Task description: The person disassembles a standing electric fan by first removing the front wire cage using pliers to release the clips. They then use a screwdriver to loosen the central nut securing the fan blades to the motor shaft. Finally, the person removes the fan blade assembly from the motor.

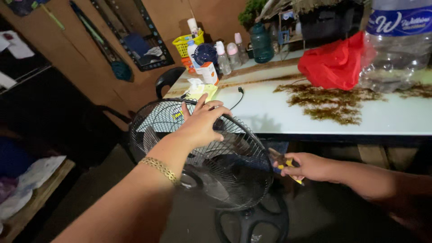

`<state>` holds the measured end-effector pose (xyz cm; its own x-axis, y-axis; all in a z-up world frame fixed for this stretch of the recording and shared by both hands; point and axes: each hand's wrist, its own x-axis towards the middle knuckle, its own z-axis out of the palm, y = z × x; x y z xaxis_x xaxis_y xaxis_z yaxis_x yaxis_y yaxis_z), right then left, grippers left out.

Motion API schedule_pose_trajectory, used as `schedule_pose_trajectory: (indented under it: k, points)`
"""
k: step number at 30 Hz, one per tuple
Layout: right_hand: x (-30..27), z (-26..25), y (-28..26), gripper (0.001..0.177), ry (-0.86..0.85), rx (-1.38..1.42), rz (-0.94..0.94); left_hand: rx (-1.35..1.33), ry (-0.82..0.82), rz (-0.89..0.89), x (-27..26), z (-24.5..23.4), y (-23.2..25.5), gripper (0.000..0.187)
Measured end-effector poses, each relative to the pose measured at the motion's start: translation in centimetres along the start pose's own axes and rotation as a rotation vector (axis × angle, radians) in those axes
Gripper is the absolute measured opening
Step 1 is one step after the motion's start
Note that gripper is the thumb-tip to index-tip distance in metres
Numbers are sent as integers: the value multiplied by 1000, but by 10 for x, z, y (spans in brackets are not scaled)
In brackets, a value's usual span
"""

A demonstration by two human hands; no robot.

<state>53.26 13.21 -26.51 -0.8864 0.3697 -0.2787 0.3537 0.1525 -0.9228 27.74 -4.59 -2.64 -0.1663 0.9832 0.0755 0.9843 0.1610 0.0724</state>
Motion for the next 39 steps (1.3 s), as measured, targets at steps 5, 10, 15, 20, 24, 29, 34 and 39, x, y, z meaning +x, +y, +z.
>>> schedule_pose_trajectory:
  k: [5, 10, 15, 20, 24, 29, 34, 39]
  points:
    - [10, -5, 5, 36, 26, -231, -128, 11, -1, -4, -3, -4, 2, 68]
    - [2, 9, -4, 34, 71, -158, -51, 31, -25, 13, 0, -4, 1, 70]
    - [-8, 19, -17, 32, 89, 14, 88, 59, -16, 30, -2, -1, -2, 71]
    - [-11, 16, -23, 26, 97, -19, 23, 63, 29, 39, -5, -1, -1, 71]
    - [-29, -4, -44, 23, 140, -236, 76, 69, 92, 27, -15, 5, 4, 69]
    - [-50, -10, -75, 27, 92, -148, 120, 89, 75, 24, -18, -2, 1, 69]
    - [-53, -16, -101, 30, 81, -155, 238, 57, 99, 56, -18, -1, -4, 70]
    - [-56, -14, -86, 34, 51, -66, 295, 36, 168, 147, -22, 2, -7, 76]
